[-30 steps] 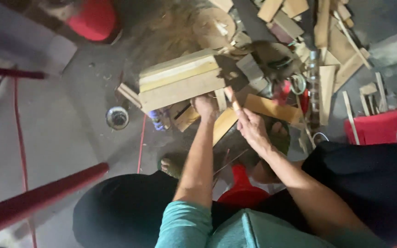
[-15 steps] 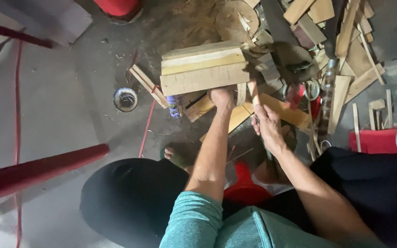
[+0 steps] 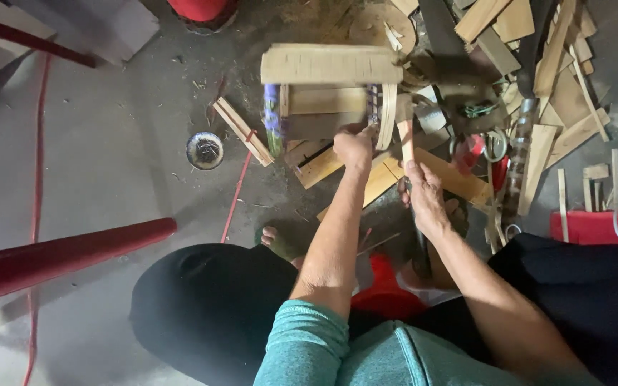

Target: Assembling a small wooden box by gluing and fitting wooden slats together.

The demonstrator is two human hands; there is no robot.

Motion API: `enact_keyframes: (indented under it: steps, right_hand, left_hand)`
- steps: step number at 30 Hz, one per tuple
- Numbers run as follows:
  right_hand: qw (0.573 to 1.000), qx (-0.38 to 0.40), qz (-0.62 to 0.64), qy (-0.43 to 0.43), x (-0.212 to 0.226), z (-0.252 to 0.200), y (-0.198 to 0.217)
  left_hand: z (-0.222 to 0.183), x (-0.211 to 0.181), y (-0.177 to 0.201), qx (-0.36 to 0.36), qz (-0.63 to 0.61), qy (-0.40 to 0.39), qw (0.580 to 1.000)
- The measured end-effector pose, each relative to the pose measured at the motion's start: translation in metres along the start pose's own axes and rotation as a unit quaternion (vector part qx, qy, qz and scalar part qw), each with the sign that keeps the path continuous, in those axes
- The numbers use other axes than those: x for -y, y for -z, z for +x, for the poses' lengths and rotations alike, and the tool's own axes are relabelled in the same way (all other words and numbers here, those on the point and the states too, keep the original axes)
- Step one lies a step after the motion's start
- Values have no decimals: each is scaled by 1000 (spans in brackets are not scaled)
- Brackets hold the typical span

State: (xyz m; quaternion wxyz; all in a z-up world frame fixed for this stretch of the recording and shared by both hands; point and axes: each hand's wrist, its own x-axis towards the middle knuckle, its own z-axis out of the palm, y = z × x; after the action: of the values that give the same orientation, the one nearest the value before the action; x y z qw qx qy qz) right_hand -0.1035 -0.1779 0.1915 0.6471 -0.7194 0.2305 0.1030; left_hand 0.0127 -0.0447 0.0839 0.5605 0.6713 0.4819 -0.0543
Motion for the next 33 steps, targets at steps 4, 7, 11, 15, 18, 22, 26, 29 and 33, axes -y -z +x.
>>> enact_keyframes:
  steps: [4, 7, 11, 15, 18, 22, 26, 29, 33]
  right_hand:
    - [1000, -4, 1, -2, -4, 1, -1]
    - [1000, -8, 0, -5, -8, 4, 0]
    - [1000, -14, 5, -13, -19, 11, 1]
    - [1000, -20, 8, -22, -24, 15, 2]
    - [1000, -15, -4, -23, -27, 15, 4]
    - [999, -18, -36, -17, -23, 7, 9]
    - [987, -26, -159, -21, 14, -18, 13]
    - [964, 9, -262, -30, 32, -25, 15]
    - [958, 12, -284, -42, -5, -5, 19]
  left_hand:
    - [13, 27, -17, -3, 97, -49, 994]
    - [9, 30, -17, -9, 80, -58, 995]
    - [4, 42, -14, -9, 56, -59, 997]
    - [7, 43, -17, -32, 120, -25, 992]
    - [11, 43, -14, -25, 127, -20, 991]
    - [-1, 24, -3, -9, 130, -1, 991]
    - [2, 28, -5, 4, 114, -1, 993]
    - [1, 26, -5, 16, 117, -2, 993]
    - [0, 23, 0, 17, 121, 0, 992]
